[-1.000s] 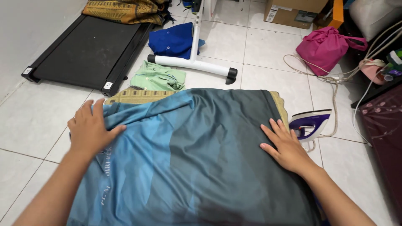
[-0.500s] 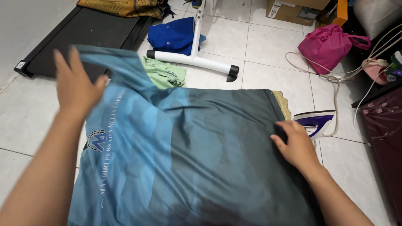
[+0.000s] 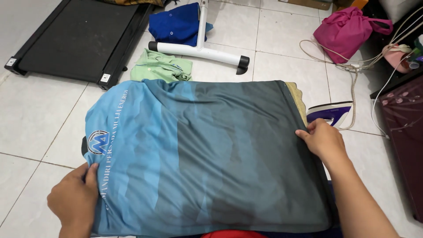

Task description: Ironing a blue and grey jersey on a floor mat.

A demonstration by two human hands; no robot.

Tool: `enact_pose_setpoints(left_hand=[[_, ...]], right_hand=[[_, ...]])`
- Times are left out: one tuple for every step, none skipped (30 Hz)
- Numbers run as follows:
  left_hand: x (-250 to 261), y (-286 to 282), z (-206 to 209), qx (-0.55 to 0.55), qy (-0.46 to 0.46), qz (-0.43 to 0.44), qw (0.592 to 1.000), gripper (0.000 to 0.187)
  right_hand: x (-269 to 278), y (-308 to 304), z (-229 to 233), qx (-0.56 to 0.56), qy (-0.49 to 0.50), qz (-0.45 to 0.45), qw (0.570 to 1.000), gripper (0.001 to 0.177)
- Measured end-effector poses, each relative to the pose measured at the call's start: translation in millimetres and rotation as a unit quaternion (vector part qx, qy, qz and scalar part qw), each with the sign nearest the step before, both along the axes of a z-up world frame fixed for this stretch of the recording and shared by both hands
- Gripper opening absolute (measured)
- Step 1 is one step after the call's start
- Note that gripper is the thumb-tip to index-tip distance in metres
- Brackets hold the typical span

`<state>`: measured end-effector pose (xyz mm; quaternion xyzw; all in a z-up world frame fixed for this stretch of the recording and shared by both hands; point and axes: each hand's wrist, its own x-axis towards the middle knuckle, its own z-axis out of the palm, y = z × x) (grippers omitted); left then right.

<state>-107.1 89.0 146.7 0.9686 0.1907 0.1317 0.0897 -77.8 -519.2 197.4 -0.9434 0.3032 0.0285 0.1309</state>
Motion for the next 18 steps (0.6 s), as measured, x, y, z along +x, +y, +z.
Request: enact_pose_setpoints(left_hand=[[-1.0,-0.2,-1.3,0.016,-0.031,-0.003,0.999,0.038],[0.5,4.4,-4.2,0.015,-0.033,-0.007,0.999,0.038],[2.2,8.6,-7.3,0.023,-0.068,-0.017,0.997,0.036],[3.7,11.8,-11.2,0.029,-0.102,-0.028,0.994,0.034],[5.7,27.9,-21.7,0.028,-0.103,-0.033,0.994,0.034],[7.3,45.3,-31.7,-0.004,-0.116,-0.030,0.993,0.034],[9.6,62.9,-41.7,-0.035,-0.127,-0.028,0.991,0.034],[6.9,71.9,-36.2,-0.036,-0.127,-0.028,0.991,0.034],[4.5,81.0,-30.9,-0.068,-0.112,-0.015,0.991,0.035],[0.4,90.8,-25.3,-0.100,-0.097,0.001,0.990,0.036],[-0.4,111.9,-38.2,-0.099,-0.097,0.003,0.990,0.036],[-2.5,133.4,-51.4,-0.138,-0.082,0.001,0.987,0.036],[-4.6,154.7,-64.6,-0.178,-0.067,-0.001,0.982,0.037],[3.1,210.7,-124.4,-0.177,-0.067,0.000,0.982,0.037],[0.9,262.4,-177.4,-0.169,-0.128,-0.025,0.977,0.035],[-6.2,305.9,-225.4,-0.162,-0.190,-0.052,0.967,0.033],[-0.9,317.4,-221.4,-0.162,-0.189,-0.054,0.967,0.033],[5.3,327.1,-221.3,-0.140,-0.181,-0.063,0.971,0.033]], right_hand=[[-0.7,2.4,2.5,-0.015,0.016,-0.011,1.000,0.055],[-1.8,3.5,2.5,-0.015,0.014,-0.014,1.000,0.055],[-2.7,4.4,2.3,-0.006,0.017,-0.016,1.000,0.050],[-5.4,4.2,1.9,0.003,0.022,-0.020,1.000,0.045],[-9.8,2.3,1.9,0.002,0.021,-0.025,0.999,0.045],[-13.3,1.6,1.7,0.011,0.000,-0.013,1.000,0.046],[-16.5,1.2,1.3,0.019,-0.020,-0.002,1.000,0.048],[-24.4,-3.9,1.7,0.019,-0.020,-0.002,1.000,0.048],[-32.0,-8.8,1.8,0.023,-0.011,0.002,1.000,0.052],[-38.2,-13.2,1.4,0.029,-0.003,0.008,1.000,0.056],[-46.9,-15.2,1.9,0.029,-0.003,0.010,1.000,0.056],[-55.7,-17.0,1.8,0.041,0.027,0.013,0.999,0.058],[-64.2,-19.1,1.6,0.053,0.057,0.016,0.997,0.060],[-69.7,-13.6,4.4,0.054,0.058,0.016,0.997,0.060],[-75.1,-8.4,7.4,0.036,0.076,0.019,0.996,0.060],[-81.2,-3.7,11.0,0.018,0.094,0.019,0.995,0.060],[-82.6,-2.1,10.4,0.018,0.094,0.018,0.995,0.060],[-84.5,-1.0,10.0,0.053,0.088,0.017,0.995,0.058]])
